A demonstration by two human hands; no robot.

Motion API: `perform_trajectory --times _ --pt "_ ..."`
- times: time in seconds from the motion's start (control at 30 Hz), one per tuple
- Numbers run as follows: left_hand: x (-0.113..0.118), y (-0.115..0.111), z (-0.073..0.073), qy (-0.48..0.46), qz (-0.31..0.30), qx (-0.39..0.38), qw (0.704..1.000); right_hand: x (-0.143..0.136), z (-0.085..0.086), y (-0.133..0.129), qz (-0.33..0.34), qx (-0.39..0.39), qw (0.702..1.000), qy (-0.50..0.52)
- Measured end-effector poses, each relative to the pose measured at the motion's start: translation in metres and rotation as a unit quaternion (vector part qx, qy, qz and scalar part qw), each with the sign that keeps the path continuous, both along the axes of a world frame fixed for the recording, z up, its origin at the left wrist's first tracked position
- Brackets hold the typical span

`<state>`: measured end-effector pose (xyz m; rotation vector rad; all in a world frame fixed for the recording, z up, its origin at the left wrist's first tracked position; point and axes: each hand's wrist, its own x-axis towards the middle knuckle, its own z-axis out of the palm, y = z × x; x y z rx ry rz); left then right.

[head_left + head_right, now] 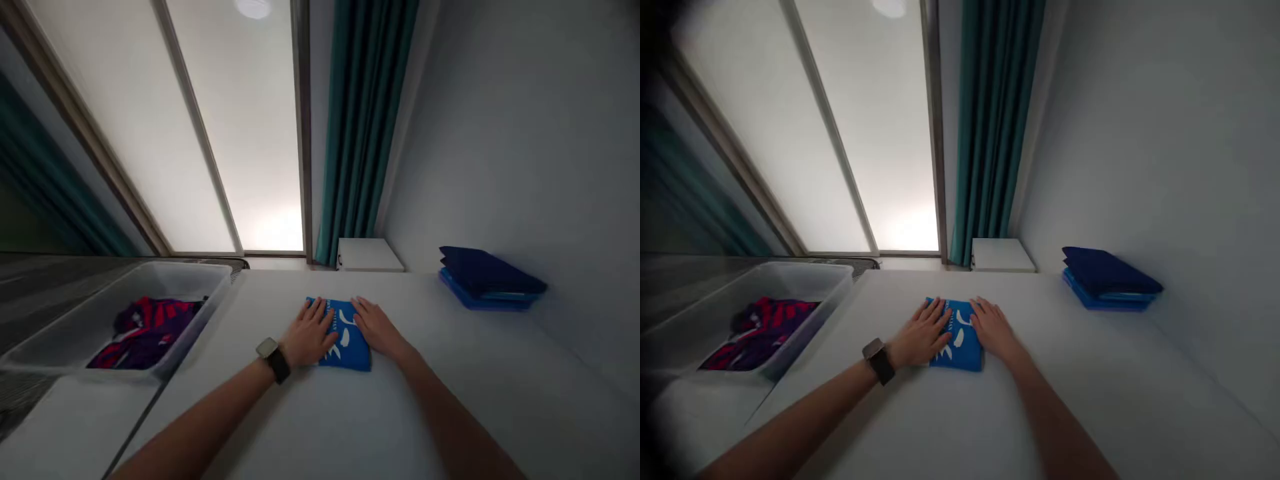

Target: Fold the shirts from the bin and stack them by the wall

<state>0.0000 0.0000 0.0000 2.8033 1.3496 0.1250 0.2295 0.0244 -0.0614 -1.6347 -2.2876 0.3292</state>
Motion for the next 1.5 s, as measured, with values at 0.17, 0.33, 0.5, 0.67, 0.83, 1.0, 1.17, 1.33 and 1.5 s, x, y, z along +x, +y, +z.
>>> perform_trajectory --times 0.17,0.33,0.5,0.67,0.83,1.0,1.17,1.33,1.5 --pt "0.045 -0.017 -0.005 -0.040 0.056 0.022 0.997 0.017 -0.006 0.013 0.008 0.004 0.998 0.064" --pt "0.058 -0.027 -0.016 -0.049 0.067 0.020 0.996 0.026 -0.006 0.018 -0.008 0.023 0.988 0.156" --pt "0.058 -0.028 -0.015 -0.056 0.067 0.010 0.996 0.018 -0.001 0.014 -0.020 0.051 0.986 0.159" --pt "0.030 0.004 -0.001 -0.089 0.061 -0.024 0.994 0.013 0.013 0.007 -0.074 0.075 0.985 0.136" --pt "-0.027 0.054 0.005 -0.110 0.052 -0.082 0.989 0.001 0.034 -0.004 -0.089 0.081 0.988 0.095" --pt "-0.047 0.062 -0.005 -0.157 0.041 -0.079 0.984 -0.024 0.055 -0.025 0.000 0.097 0.994 0.043" --pt "-0.047 0.035 -0.005 -0.150 0.096 -0.032 0.984 -0.035 0.068 -0.040 0.070 0.113 0.991 0.007" --pt "-0.056 -0.010 0.004 -0.108 0.158 0.007 0.982 -0.031 0.070 -0.051 0.050 0.145 0.988 -0.035" --pt "-0.067 -0.049 0.011 -0.098 0.153 -0.002 0.983 -0.020 0.064 -0.074 -0.018 0.102 0.992 -0.068"
